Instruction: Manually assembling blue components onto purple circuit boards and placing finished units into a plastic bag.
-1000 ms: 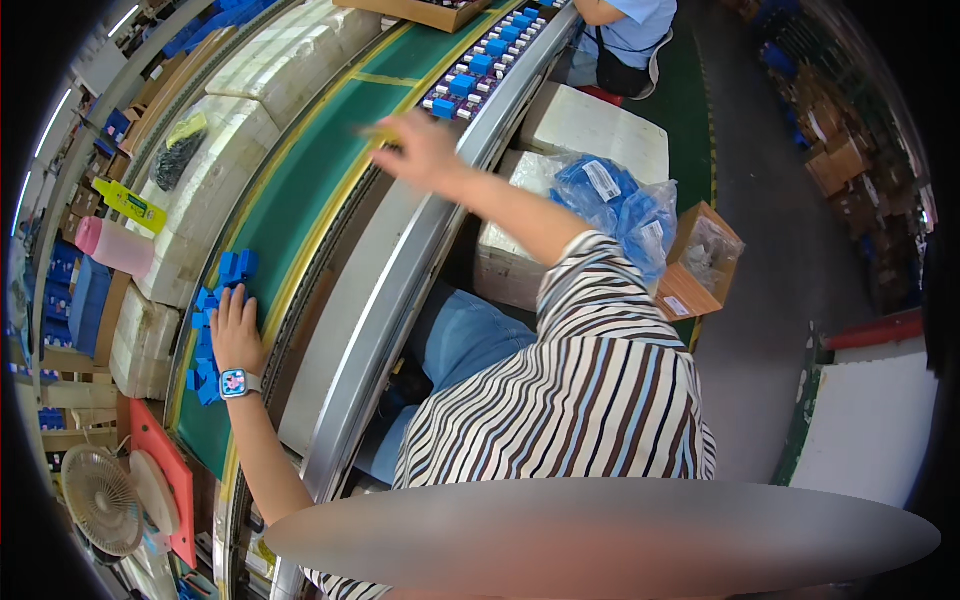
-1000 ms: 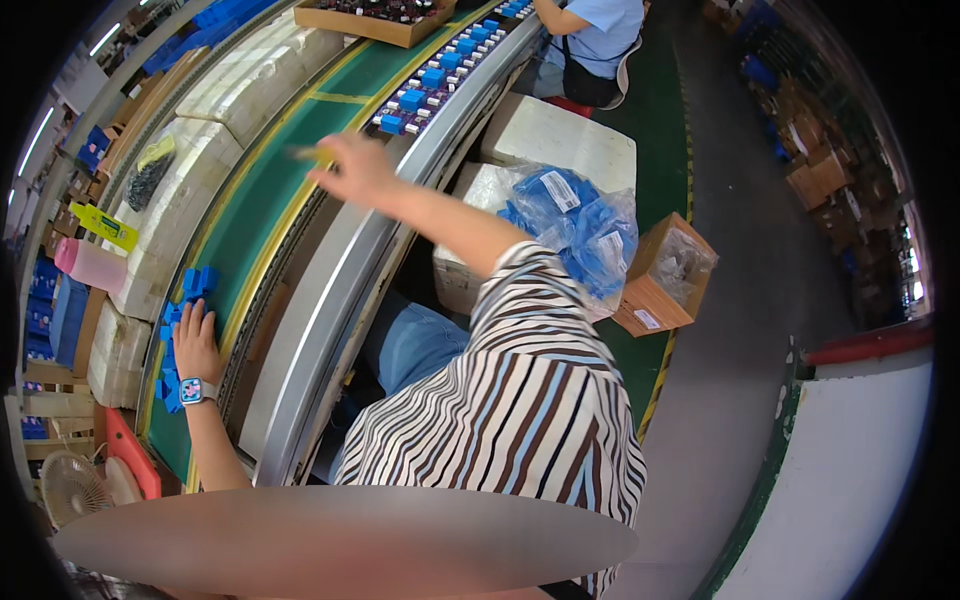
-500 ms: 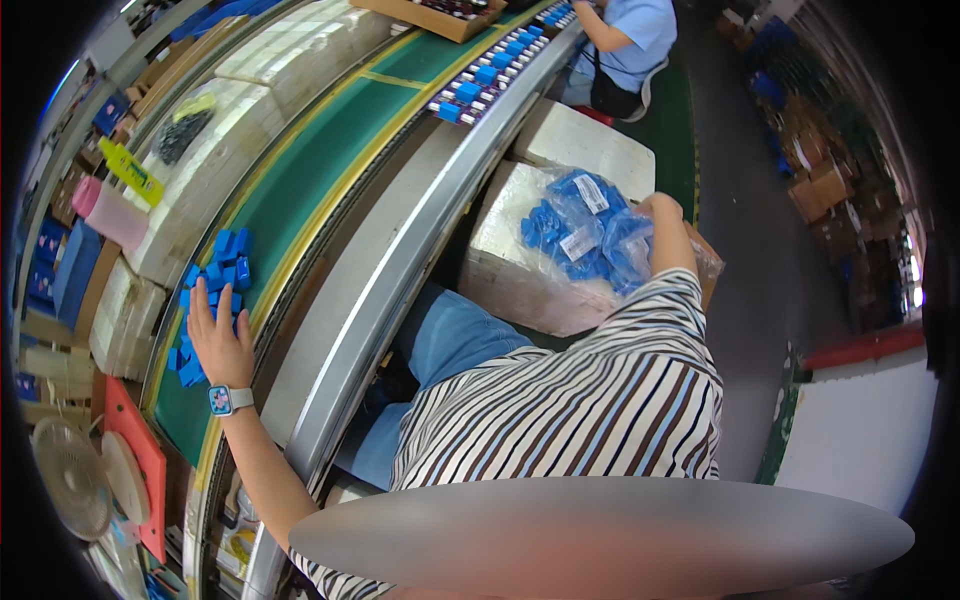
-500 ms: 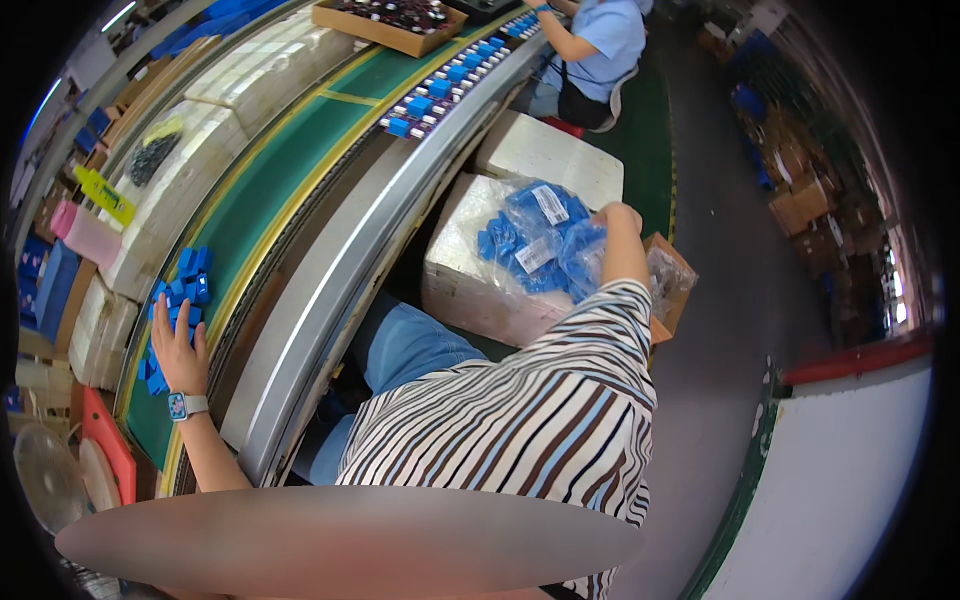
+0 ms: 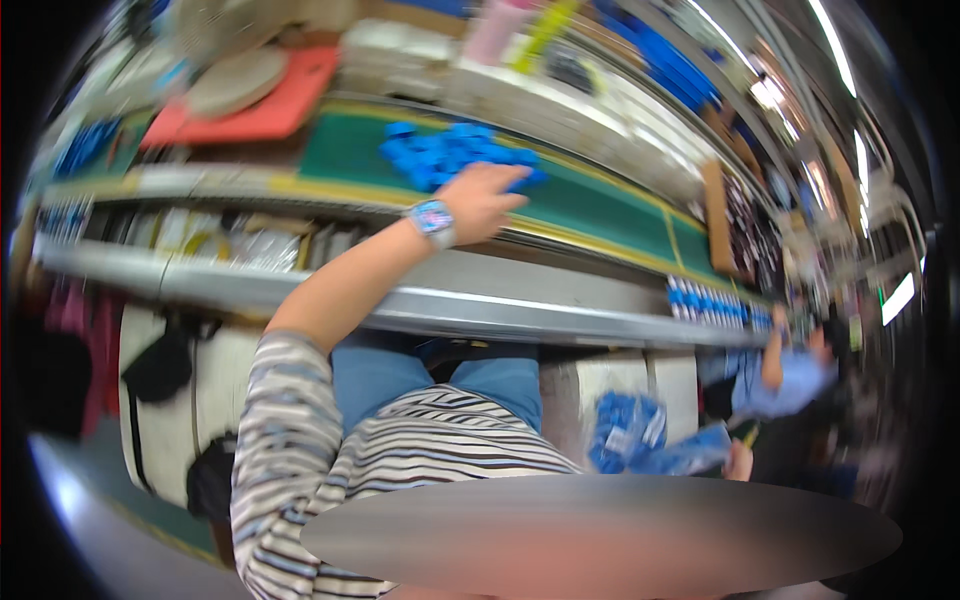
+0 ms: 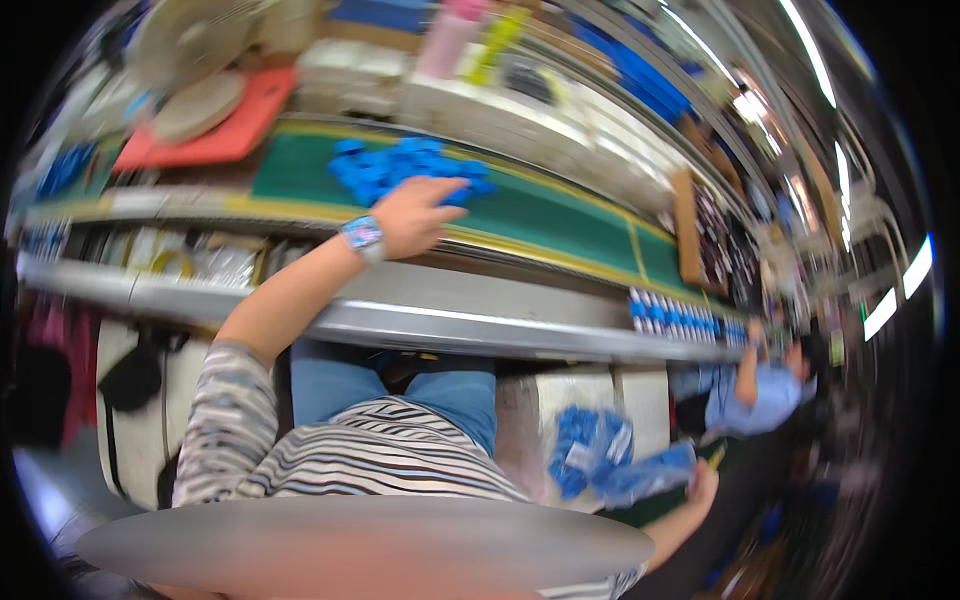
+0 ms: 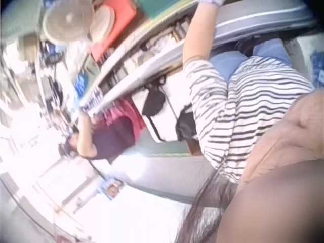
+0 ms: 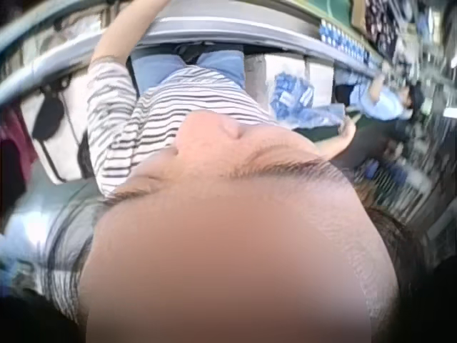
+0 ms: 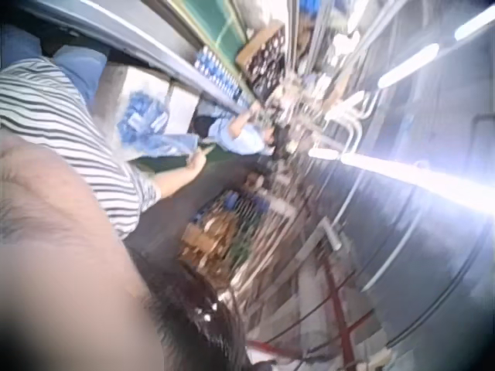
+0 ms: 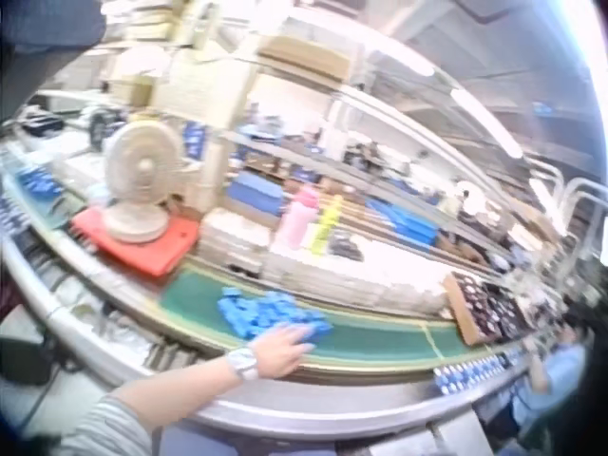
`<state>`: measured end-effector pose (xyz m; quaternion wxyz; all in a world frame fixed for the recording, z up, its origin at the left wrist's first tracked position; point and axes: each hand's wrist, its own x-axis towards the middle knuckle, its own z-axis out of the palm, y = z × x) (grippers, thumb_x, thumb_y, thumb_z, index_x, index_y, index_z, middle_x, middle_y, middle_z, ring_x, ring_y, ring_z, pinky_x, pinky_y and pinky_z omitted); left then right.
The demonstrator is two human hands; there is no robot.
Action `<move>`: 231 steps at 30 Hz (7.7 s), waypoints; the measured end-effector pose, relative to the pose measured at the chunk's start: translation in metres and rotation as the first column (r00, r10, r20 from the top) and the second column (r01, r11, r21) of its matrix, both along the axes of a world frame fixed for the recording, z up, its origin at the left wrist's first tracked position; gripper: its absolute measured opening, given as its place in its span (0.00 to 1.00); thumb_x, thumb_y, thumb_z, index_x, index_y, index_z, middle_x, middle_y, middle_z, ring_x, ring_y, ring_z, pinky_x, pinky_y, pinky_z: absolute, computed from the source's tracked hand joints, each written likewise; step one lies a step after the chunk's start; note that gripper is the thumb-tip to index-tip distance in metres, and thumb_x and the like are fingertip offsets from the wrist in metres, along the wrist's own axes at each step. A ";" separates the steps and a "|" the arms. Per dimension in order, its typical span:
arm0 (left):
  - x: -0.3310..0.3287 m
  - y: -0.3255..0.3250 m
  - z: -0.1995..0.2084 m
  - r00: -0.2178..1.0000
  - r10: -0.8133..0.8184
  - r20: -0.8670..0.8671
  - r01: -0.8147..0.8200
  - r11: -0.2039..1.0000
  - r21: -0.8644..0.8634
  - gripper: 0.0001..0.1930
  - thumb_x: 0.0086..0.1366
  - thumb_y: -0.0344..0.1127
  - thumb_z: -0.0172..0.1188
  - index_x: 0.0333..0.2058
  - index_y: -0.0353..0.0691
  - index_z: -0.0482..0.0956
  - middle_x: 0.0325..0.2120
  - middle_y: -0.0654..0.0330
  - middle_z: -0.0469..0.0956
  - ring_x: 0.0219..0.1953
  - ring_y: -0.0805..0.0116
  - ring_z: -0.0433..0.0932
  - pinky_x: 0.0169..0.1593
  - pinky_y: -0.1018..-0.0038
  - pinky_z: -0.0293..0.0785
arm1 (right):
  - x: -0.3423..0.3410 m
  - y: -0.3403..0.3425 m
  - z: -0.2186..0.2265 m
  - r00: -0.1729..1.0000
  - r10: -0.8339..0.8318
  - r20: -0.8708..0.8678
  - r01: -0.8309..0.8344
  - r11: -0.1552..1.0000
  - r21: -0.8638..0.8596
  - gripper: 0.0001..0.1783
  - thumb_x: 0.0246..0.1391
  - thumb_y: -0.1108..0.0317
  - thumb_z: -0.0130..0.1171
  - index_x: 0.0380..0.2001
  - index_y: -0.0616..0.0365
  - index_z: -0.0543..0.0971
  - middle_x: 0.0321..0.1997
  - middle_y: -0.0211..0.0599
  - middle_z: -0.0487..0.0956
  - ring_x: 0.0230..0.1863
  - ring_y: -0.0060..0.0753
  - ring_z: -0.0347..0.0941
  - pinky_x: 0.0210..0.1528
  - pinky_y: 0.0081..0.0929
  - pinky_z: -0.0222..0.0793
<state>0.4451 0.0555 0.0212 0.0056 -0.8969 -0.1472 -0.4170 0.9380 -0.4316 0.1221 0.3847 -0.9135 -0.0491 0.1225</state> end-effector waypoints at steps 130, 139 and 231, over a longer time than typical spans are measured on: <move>-0.113 -0.163 0.165 0.938 0.347 -0.016 -0.323 0.854 -0.409 0.14 0.62 0.36 0.54 0.20 0.36 0.66 0.14 0.51 0.66 0.18 0.49 0.69 0.21 0.65 0.64 | -0.349 0.426 0.007 -0.059 0.827 0.559 -0.903 -0.283 0.324 0.08 0.50 0.69 0.58 0.33 0.62 0.78 0.36 0.37 0.77 0.32 0.31 0.73 0.32 0.26 0.68; -0.100 -0.160 0.168 0.979 0.201 0.020 -0.147 0.776 -0.614 0.14 0.61 0.40 0.54 0.23 0.36 0.72 0.16 0.50 0.70 0.20 0.50 0.70 0.24 0.67 0.66 | -0.384 0.370 -0.003 -0.364 0.738 0.568 -0.625 -0.646 0.438 0.09 0.52 0.78 0.54 0.38 0.62 0.75 0.35 0.31 0.72 0.32 0.20 0.66 0.34 0.16 0.61; -0.019 0.066 -0.015 0.850 0.213 -0.482 -0.161 0.976 0.146 0.14 0.59 0.46 0.55 0.42 0.50 0.76 0.48 0.54 0.71 0.59 0.55 0.61 0.60 0.52 0.54 | -0.249 0.386 0.014 0.191 0.615 0.765 -0.971 0.002 0.241 0.04 0.53 0.74 0.57 0.28 0.64 0.75 0.22 0.30 0.70 0.23 0.19 0.63 0.26 0.17 0.59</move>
